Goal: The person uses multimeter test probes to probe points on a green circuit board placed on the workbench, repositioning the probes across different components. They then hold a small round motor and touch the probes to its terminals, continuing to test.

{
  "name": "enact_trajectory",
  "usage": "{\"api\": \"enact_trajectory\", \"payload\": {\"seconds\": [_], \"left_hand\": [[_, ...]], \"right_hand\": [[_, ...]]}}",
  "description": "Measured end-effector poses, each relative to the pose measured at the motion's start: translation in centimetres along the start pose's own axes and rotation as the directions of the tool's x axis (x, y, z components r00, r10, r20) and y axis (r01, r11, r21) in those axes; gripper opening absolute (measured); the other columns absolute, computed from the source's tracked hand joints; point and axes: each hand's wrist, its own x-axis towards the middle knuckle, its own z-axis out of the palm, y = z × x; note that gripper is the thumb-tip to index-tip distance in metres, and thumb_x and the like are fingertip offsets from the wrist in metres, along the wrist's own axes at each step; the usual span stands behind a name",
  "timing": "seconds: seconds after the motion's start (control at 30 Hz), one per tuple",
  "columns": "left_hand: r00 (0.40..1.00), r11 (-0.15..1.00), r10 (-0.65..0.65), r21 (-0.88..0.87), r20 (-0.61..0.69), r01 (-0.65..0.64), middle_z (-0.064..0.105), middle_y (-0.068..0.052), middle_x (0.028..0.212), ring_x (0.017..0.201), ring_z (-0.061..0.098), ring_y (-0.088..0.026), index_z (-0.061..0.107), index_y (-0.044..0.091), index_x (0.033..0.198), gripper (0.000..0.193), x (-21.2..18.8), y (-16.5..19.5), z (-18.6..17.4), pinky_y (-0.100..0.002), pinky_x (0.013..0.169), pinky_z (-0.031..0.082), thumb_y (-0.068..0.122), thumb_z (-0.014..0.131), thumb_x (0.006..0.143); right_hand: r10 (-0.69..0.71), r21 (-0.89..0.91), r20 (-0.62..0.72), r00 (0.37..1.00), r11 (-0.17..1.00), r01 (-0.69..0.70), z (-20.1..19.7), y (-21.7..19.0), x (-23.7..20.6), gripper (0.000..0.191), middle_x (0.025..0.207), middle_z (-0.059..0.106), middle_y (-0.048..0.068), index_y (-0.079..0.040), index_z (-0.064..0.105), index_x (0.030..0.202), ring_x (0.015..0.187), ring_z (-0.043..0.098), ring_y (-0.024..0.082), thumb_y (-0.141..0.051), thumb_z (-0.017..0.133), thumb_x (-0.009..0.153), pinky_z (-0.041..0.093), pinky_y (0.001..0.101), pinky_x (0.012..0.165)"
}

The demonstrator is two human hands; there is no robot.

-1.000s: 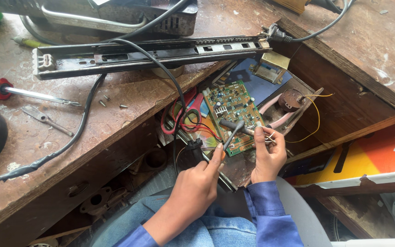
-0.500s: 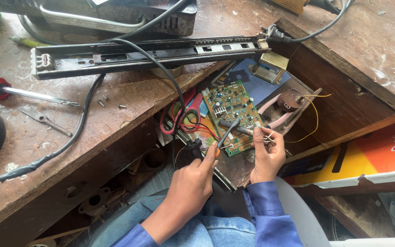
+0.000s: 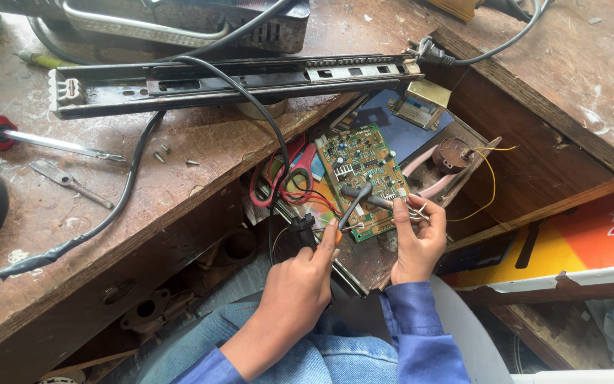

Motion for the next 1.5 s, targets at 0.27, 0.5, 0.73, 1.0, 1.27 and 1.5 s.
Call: {"api": "enact_trajectory", "payload": {"seconds": [0.27,0.5,0.73,1.0,1.27,1.5], "left_hand": [[1.0,1.0,-0.009,0.001,0.0,0.009,0.064,-0.018,0.067,0.052,0.065,-0.039,0.049,0.006,0.147,0.052,0.0,0.0,0.0,-0.049,0.047,0.052,0.018,0.059,0.098],[0.997,0.998,-0.053,-0.013,0.049,0.054,0.064,-0.018,0.065,0.051,0.065,-0.039,0.048,0.007,0.148,0.052,0.0,0.1,0.0,-0.05,0.046,0.052,0.02,0.058,0.099],[0.999,0.999,-0.039,-0.021,0.035,0.04,0.064,-0.018,0.065,0.052,0.065,-0.04,0.048,0.007,0.148,0.052,-0.1,0.0,0.1,-0.05,0.047,0.052,0.021,0.057,0.099],[0.997,0.954,-0.021,-0.296,0.073,0.042,0.068,-0.019,0.071,0.062,0.067,-0.041,0.051,0.007,0.146,0.049,-0.1,0.4,-0.8,-0.052,0.055,0.051,0.017,0.057,0.099],[0.993,0.967,-0.116,-0.223,0.034,0.121,0.07,-0.02,0.077,0.069,0.07,-0.041,0.054,0.01,0.144,0.045,0.5,0.1,-1.1,-0.051,0.059,0.052,0.016,0.058,0.099],[0.995,0.978,-0.046,-0.199,0.084,0.062,0.069,-0.021,0.073,0.063,0.068,-0.042,0.053,0.012,0.146,0.051,0.2,0.5,-1.1,-0.052,0.058,0.052,0.018,0.059,0.096]], "right_hand": [[0.026,-0.04,0.018,0.999,0.999,-0.026,-0.4,-0.2,0.0,0.037,0.113,0.068,0.007,-0.003,0.065,0.118,0.103,0.065,0.012,-0.014,0.083,0.088,0.054,0.0251,0.091],[-0.042,-0.084,0.071,0.997,0.995,0.048,0.0,-0.5,-0.4,0.042,0.116,0.067,0.008,-0.003,0.062,0.122,0.107,0.063,0.013,-0.013,0.083,0.087,0.052,0.0277,0.095],[0.004,-0.013,0.15,0.989,1.0,-0.002,-0.5,-0.9,-0.5,0.046,0.121,0.065,0.009,-0.006,0.056,0.127,0.114,0.06,0.014,-0.01,0.076,0.086,0.049,0.0299,0.102],[0.011,-0.002,0.089,0.996,1.0,-0.01,-0.8,0.2,-0.1,0.043,0.119,0.064,0.008,0.0,0.061,0.13,0.109,0.061,0.012,-0.01,0.077,0.092,0.05,0.0267,0.098],[-0.011,-0.051,0.095,0.995,0.999,0.015,-0.8,0.5,0.0,0.039,0.117,0.067,0.008,0.003,0.063,0.126,0.107,0.062,0.012,-0.011,0.077,0.092,0.049,0.0252,0.097],[0.004,-0.036,0.093,0.996,0.999,-0.001,-0.9,0.7,0.1,0.04,0.116,0.067,0.007,0.002,0.063,0.125,0.106,0.063,0.012,-0.014,0.078,0.092,0.05,0.0253,0.095]]}}
